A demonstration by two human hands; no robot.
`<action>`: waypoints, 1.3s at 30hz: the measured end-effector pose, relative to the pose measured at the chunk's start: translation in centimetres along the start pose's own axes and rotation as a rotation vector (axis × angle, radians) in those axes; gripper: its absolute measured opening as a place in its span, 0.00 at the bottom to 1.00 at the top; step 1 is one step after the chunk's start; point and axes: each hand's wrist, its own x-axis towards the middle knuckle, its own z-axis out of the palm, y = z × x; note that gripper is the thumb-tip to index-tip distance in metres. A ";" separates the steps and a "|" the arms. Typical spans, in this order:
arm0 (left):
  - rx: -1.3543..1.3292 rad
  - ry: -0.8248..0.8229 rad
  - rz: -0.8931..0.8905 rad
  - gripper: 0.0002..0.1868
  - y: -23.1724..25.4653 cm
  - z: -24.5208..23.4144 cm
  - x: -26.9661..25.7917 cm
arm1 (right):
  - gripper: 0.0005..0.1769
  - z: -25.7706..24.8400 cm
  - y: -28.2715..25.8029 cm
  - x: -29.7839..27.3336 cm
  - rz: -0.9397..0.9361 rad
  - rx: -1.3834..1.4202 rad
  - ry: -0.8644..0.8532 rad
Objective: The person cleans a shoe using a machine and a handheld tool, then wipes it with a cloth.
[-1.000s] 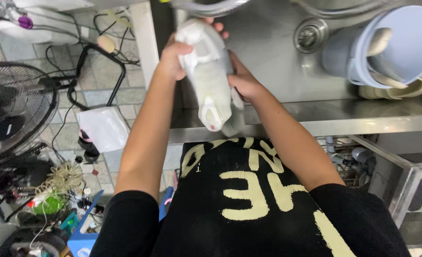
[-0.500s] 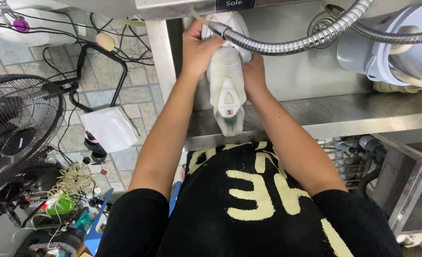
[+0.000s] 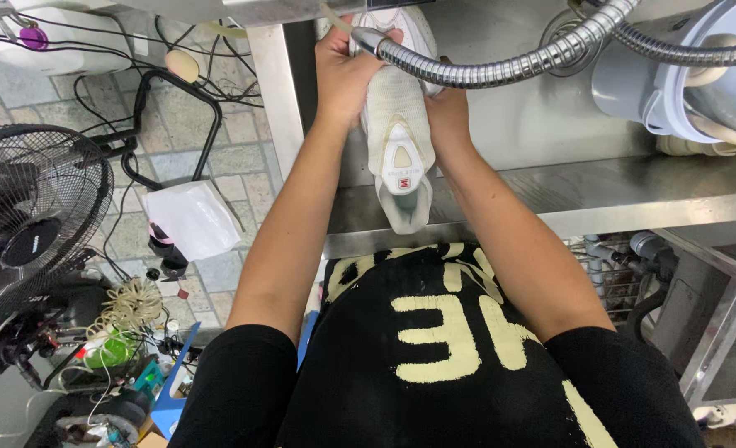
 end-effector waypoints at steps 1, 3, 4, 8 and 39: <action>-0.001 -0.001 0.003 0.10 0.0 0.0 0.1 | 0.18 0.0 -0.1 0.1 -0.003 0.000 0.000; -0.055 -0.038 0.007 0.12 0.0 0.0 -0.1 | 0.19 -0.1 0.2 0.1 -0.027 0.006 0.032; -0.055 -0.040 0.006 0.12 -0.1 0.0 0.0 | 0.19 -0.1 0.4 0.2 -0.027 0.006 0.034; -0.122 -0.046 0.014 0.15 -0.4 0.0 -0.1 | 0.23 -0.7 1.6 0.8 -0.082 -0.043 0.055; -0.207 -0.069 -0.089 0.19 -0.7 0.6 -3.0 | 0.26 -3.8 1.3 1.1 0.147 0.082 -0.081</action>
